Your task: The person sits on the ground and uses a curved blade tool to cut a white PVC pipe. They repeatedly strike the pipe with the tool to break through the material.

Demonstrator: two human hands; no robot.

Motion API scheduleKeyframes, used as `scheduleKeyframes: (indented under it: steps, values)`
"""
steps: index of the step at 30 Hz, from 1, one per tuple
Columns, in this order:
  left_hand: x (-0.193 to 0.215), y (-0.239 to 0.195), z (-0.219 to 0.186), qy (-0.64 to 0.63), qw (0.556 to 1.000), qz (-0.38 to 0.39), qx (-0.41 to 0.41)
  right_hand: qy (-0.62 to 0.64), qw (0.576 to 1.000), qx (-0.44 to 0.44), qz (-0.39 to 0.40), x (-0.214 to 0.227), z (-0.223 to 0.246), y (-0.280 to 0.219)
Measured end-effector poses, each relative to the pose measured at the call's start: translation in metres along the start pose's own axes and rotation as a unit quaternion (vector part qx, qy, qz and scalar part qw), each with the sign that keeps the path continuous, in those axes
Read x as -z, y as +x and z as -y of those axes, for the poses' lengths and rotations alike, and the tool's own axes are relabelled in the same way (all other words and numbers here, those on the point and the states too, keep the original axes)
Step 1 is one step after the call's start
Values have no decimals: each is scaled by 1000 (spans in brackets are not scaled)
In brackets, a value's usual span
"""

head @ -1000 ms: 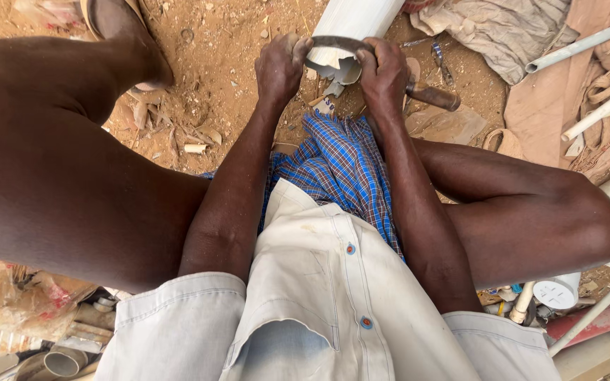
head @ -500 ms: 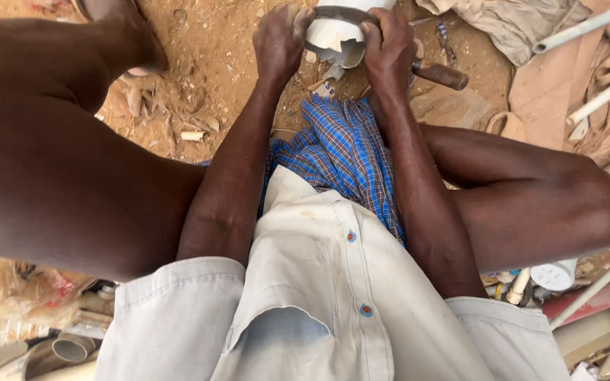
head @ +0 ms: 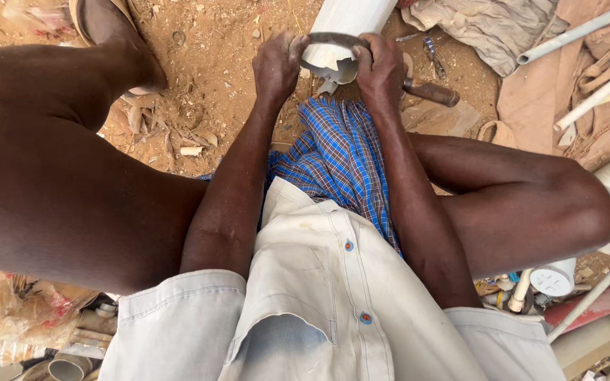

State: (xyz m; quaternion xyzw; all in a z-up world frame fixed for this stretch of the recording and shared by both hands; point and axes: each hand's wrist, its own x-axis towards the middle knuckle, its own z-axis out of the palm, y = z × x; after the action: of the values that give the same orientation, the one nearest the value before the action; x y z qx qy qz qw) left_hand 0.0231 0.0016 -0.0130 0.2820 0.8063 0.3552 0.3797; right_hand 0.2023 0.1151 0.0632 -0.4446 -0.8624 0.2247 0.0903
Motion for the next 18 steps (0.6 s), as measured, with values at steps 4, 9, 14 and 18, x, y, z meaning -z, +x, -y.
scheduleKeyframes:
  steps: [4,9,14,18]
  values:
    - [2,-12,-4,16,998,-38,-45,7,1000,21,-11,10,10,2]
    - [0,-4,1,30,996,-47,-65,115,993,-34,5,7,9,4]
    - [10,-3,-14,46,999,-7,-13,81,997,-8,-3,16,22,5]
    - [-2,-16,2,-2,999,-36,-25,66,998,-4,20,8,3,-6]
